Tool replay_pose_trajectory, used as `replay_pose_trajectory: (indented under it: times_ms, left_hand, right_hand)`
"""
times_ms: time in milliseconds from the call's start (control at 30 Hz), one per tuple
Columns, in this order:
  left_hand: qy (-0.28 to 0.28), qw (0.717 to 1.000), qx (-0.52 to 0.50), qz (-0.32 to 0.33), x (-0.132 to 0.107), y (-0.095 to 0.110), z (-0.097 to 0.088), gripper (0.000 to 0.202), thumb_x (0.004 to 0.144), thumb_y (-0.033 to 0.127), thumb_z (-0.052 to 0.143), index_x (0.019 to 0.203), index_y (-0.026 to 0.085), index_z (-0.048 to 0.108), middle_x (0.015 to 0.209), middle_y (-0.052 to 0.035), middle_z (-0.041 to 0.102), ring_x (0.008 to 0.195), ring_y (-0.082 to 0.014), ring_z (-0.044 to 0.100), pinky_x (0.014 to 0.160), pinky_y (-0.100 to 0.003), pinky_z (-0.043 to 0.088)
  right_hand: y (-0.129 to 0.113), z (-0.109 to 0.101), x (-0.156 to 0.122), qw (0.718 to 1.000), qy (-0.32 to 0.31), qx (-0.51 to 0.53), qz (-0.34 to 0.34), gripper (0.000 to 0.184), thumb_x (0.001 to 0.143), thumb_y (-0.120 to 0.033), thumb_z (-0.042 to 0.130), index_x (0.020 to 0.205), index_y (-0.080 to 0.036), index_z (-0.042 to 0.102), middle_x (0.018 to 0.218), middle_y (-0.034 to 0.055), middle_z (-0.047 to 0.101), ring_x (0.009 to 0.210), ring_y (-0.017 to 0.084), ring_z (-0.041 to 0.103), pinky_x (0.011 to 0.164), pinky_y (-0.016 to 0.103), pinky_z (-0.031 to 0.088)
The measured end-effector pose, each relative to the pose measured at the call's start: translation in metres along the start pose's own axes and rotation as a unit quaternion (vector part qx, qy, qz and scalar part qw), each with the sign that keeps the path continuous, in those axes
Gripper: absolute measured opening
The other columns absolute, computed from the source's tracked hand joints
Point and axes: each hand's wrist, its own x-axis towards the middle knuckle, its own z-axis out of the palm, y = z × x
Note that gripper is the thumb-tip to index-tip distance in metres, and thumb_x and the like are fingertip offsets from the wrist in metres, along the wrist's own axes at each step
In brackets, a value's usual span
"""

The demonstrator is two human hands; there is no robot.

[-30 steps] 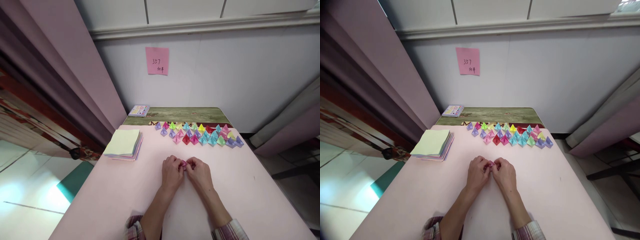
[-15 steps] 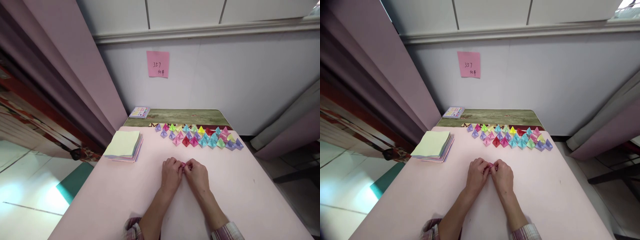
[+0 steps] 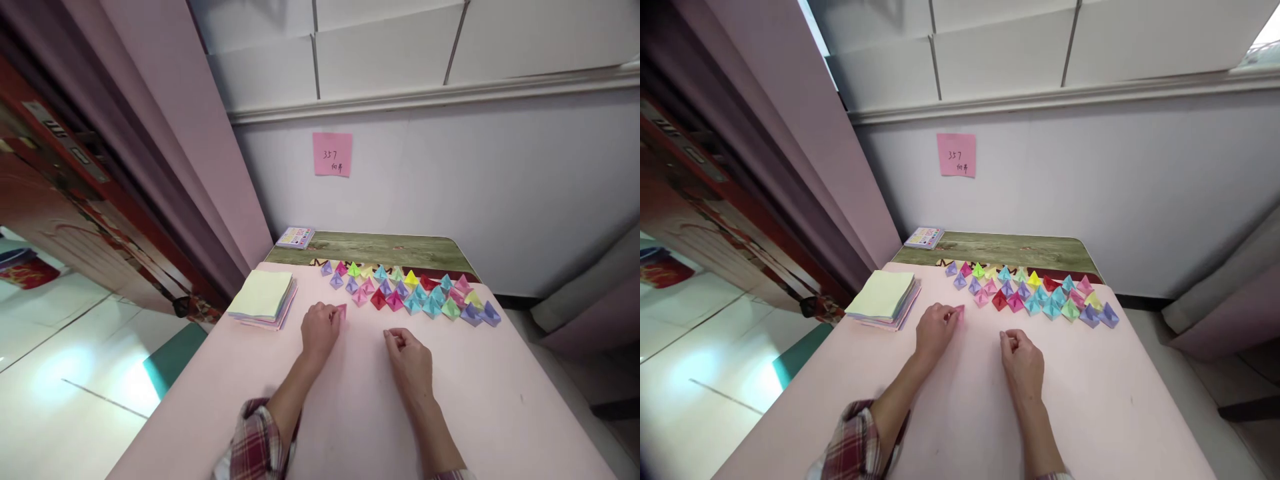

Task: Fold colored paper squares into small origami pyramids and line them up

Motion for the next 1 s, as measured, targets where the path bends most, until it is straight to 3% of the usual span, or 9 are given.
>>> replay_pose_trajectory:
  times_ms: [133, 267, 500, 667, 767, 833, 1000]
  left_hand:
    - [-0.059, 0.992, 0.022, -0.111, 0.042, -0.002, 0.000, 0.016, 0.086, 0.030, 0.054, 0.079, 0.023, 0.067, 0.083, -0.0031, 0.069, 0.084, -0.0194, 0.061, 0.064, -0.027, 0.038]
    - [-0.068, 0.988, 0.026, -0.135, 0.065, 0.002, 0.013, 0.015, 0.082, 0.031, 0.057, 0.078, 0.023, 0.068, 0.085, -0.0053, 0.071, 0.085, -0.0215, 0.063, 0.066, -0.028, 0.039]
    - [-0.065, 0.987, 0.025, -0.144, 0.074, 0.008, 0.024, 0.022, 0.084, 0.039, 0.054, 0.079, 0.023, 0.069, 0.088, -0.0073, 0.072, 0.086, -0.0235, 0.064, 0.067, -0.030, 0.040]
    - [-0.061, 0.987, 0.013, -0.150, 0.074, 0.014, 0.013, 0.037, 0.090, 0.048, 0.043, 0.082, 0.022, 0.069, 0.083, -0.0083, 0.072, 0.084, -0.0221, 0.065, 0.065, -0.028, 0.039]
    - [-0.049, 0.987, 0.006, -0.152, 0.061, 0.012, -0.003, 0.035, 0.093, 0.043, 0.040, 0.088, 0.022, 0.069, 0.079, -0.0072, 0.072, 0.084, -0.0207, 0.065, 0.066, -0.026, 0.039]
    - [-0.036, 0.990, -0.011, -0.138, 0.039, 0.007, -0.013, 0.033, 0.094, 0.041, 0.040, 0.091, 0.023, 0.067, 0.075, -0.0047, 0.071, 0.082, -0.0193, 0.065, 0.067, -0.025, 0.039]
    - [-0.054, 0.996, -0.072, -0.028, -0.051, -0.013, -0.030, 0.028, 0.094, 0.035, 0.039, 0.092, 0.023, 0.064, 0.069, -0.0005, 0.066, 0.069, -0.0167, 0.063, 0.067, -0.026, 0.043]
  right_hand:
    - [-0.005, 0.003, 0.002, 0.998, -0.018, -0.052, -0.005, 0.028, 0.087, -0.044, 0.047, 0.082, -0.027, 0.068, 0.070, 0.0013, 0.070, 0.064, 0.020, 0.063, 0.053, 0.025, 0.035]
    - [-0.009, 0.004, 0.004, 0.998, -0.014, -0.065, -0.005, 0.027, 0.087, -0.043, 0.047, 0.080, -0.027, 0.068, 0.069, 0.0017, 0.070, 0.064, 0.019, 0.063, 0.051, 0.024, 0.034]
    - [-0.014, 0.003, 0.007, 0.997, -0.029, -0.074, 0.018, 0.028, 0.088, -0.043, 0.046, 0.080, -0.028, 0.068, 0.073, 0.0016, 0.071, 0.066, 0.020, 0.064, 0.050, 0.024, 0.034]
    - [-0.012, 0.003, 0.009, 0.997, -0.030, -0.073, 0.017, 0.028, 0.088, -0.044, 0.046, 0.079, -0.028, 0.068, 0.073, 0.0015, 0.071, 0.065, 0.020, 0.064, 0.048, 0.024, 0.032]
    - [-0.010, 0.003, 0.010, 0.997, -0.028, -0.070, 0.009, 0.029, 0.088, -0.044, 0.045, 0.079, -0.028, 0.068, 0.071, 0.0017, 0.070, 0.063, 0.019, 0.063, 0.048, 0.024, 0.032]
    - [-0.009, 0.004, 0.010, 0.997, -0.021, -0.073, 0.001, 0.030, 0.088, -0.044, 0.045, 0.078, -0.028, 0.068, 0.071, 0.0024, 0.070, 0.064, 0.020, 0.063, 0.048, 0.024, 0.032]
    - [-0.006, 0.007, 0.006, 0.995, -0.005, -0.096, -0.008, 0.030, 0.089, -0.043, 0.044, 0.083, -0.027, 0.068, 0.072, 0.0032, 0.070, 0.066, 0.020, 0.062, 0.053, 0.025, 0.032]
